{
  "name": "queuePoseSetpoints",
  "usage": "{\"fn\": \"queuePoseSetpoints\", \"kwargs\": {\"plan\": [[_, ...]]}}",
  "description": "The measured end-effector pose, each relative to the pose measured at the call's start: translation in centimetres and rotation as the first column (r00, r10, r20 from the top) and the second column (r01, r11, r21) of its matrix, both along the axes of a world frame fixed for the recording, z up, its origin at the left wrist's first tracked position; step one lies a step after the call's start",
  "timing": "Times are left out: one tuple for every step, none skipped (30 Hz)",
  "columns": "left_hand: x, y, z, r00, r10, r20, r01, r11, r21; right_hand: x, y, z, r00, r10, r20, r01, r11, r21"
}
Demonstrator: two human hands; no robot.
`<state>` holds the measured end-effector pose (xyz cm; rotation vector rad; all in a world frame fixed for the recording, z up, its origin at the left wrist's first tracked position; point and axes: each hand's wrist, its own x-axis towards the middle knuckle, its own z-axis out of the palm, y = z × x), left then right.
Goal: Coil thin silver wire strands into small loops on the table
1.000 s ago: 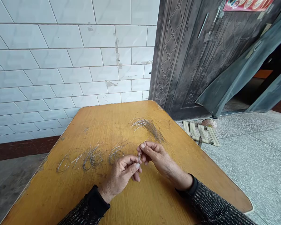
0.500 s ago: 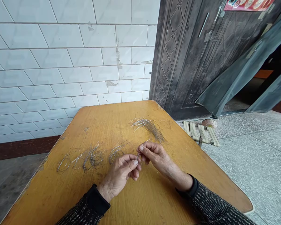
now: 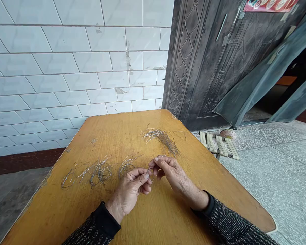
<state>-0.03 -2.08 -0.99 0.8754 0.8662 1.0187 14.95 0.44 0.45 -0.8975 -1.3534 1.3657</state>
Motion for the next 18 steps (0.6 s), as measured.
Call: {"fn": "queuePoseSetpoints", "kwargs": {"plan": [[0.05, -0.02, 0.03, 1.000, 0.015, 0.010, -0.015, 1.000, 0.001, -0.05, -0.07, 0.08, 1.000, -0.006, -0.008, 0.006, 1.000, -0.002], [0.09, -0.04, 0.06, 0.999, 0.029, 0.022, -0.029, 1.000, 0.002, -0.11, -0.12, 0.14, 1.000, -0.010, -0.016, 0.010, 1.000, -0.007], [0.12, -0.05, 0.07, 0.998, 0.042, 0.035, -0.043, 0.999, 0.004, -0.17, -0.15, 0.19, 1.000, -0.014, -0.024, 0.014, 1.000, -0.015], [0.15, -0.07, 0.08, 0.997, 0.052, 0.049, -0.052, 0.999, 0.007, -0.22, -0.17, 0.21, 0.999, -0.022, -0.033, 0.021, 0.999, -0.027], [0.17, -0.09, 0.07, 0.997, 0.055, 0.062, -0.055, 0.998, 0.009, -0.27, -0.17, 0.22, 0.999, -0.032, -0.041, 0.030, 0.999, -0.043], [0.17, -0.11, 0.05, 0.996, 0.056, 0.075, -0.057, 0.998, 0.012, -0.30, -0.17, 0.21, 0.998, -0.043, -0.048, 0.040, 0.998, -0.058], [0.17, -0.12, 0.03, 0.994, 0.056, 0.090, -0.057, 0.998, 0.015, -0.32, -0.15, 0.18, 0.997, -0.056, -0.056, 0.052, 0.996, -0.072], [0.16, -0.13, 0.01, 0.993, 0.056, 0.107, -0.059, 0.998, 0.018, -0.33, -0.13, 0.14, 0.996, -0.065, -0.066, 0.059, 0.994, -0.087], [0.15, -0.13, -0.01, 0.991, 0.058, 0.122, -0.061, 0.998, 0.020, -0.34, -0.10, 0.08, 0.994, -0.072, -0.082, 0.063, 0.993, -0.103], [0.13, -0.12, -0.01, 0.989, 0.060, 0.136, -0.063, 0.998, 0.022, -0.35, -0.08, 0.01, 0.992, -0.075, -0.102, 0.062, 0.991, -0.117], [0.12, -0.12, -0.01, 0.987, 0.062, 0.148, -0.066, 0.998, 0.024, -0.35, -0.05, -0.06, 0.989, -0.075, -0.127, 0.058, 0.990, -0.132], [0.11, -0.11, 0.00, 0.986, 0.062, 0.157, -0.067, 0.997, 0.026, -0.36, -0.03, -0.13, 0.985, -0.074, -0.155, 0.051, 0.988, -0.146], [0.11, -0.11, 0.02, 0.985, 0.062, 0.164, -0.068, 0.997, 0.028, -0.37, 0.00, -0.20, 0.981, -0.070, -0.182, 0.041, 0.987, -0.157], [0.12, -0.11, 0.06, 0.983, 0.064, 0.172, -0.070, 0.997, 0.029, -0.38, 0.03, -0.26, 0.976, -0.065, -0.206, 0.031, 0.986, -0.167], [0.13, -0.12, 0.11, 0.981, 0.067, 0.184, -0.074, 0.997, 0.030, -0.40, 0.07, -0.32, 0.972, -0.060, -0.229, 0.019, 0.984, -0.176], [0.14, -0.13, 0.16, 0.977, 0.073, 0.198, -0.080, 0.996, 0.027, -0.41, 0.10, -0.38, 0.967, -0.053, -0.250, 0.005, 0.982, -0.187], [0.16, -0.15, 0.22, 0.974, 0.080, 0.213, -0.087, 0.996, 0.023, -0.43, 0.14, -0.43, 0.961, -0.046, -0.272, -0.009, 0.980, -0.198], [0.17, -0.16, 0.29, 0.970, 0.089, 0.228, -0.096, 0.995, 0.016, -0.44, 0.18, -0.48, 0.955, -0.039, -0.293, -0.024, 0.978, -0.209]]}}
